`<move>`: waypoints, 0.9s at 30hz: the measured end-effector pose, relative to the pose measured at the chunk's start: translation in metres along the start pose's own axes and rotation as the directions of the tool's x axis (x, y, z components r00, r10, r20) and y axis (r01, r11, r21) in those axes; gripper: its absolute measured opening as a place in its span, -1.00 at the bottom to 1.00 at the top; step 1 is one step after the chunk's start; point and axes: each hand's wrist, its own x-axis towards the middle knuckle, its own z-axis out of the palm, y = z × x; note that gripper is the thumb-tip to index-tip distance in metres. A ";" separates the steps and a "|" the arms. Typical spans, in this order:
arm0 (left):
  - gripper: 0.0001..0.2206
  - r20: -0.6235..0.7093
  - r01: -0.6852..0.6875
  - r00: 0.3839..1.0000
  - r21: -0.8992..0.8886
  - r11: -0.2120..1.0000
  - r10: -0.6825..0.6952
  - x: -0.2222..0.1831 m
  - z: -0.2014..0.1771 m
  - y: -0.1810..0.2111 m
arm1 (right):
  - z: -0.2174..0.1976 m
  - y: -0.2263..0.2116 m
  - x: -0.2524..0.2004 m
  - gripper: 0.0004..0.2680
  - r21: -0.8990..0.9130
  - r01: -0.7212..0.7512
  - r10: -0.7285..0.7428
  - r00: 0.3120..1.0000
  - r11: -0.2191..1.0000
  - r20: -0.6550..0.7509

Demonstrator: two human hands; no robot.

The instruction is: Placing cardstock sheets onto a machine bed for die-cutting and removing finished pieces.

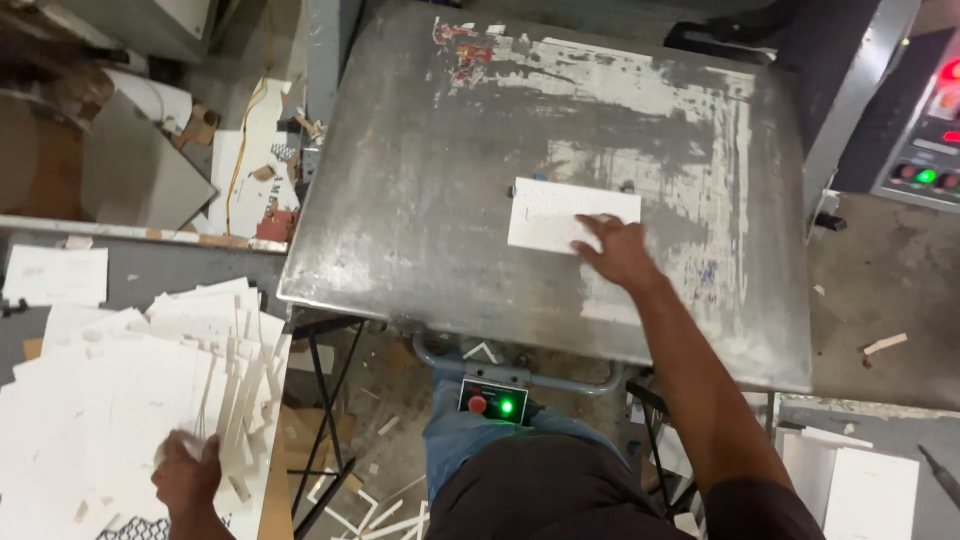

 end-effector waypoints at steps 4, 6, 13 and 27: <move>-0.32 -0.196 -0.070 0.979 -0.084 0.994 0.053 -0.014 0.010 0.004 | -0.049 0.049 -0.069 -0.77 0.104 -0.196 0.222 0.845 0.975 -0.486; -0.40 -0.311 -0.139 0.944 -0.065 0.988 0.112 -0.029 0.009 0.015 | -0.075 0.069 -0.128 -0.82 0.016 -0.289 0.237 0.750 0.957 -0.617; -0.60 -0.351 -0.332 0.905 -0.229 0.915 0.240 -0.068 -0.003 0.107 | 0.019 0.233 -0.396 -0.49 0.005 -0.842 0.725 0.461 0.540 -0.512; -0.62 -0.137 -0.523 0.850 -0.340 0.782 0.509 -0.113 -0.044 0.252 | 0.126 0.270 -0.600 -0.74 -0.414 -0.889 0.782 0.397 0.196 -0.482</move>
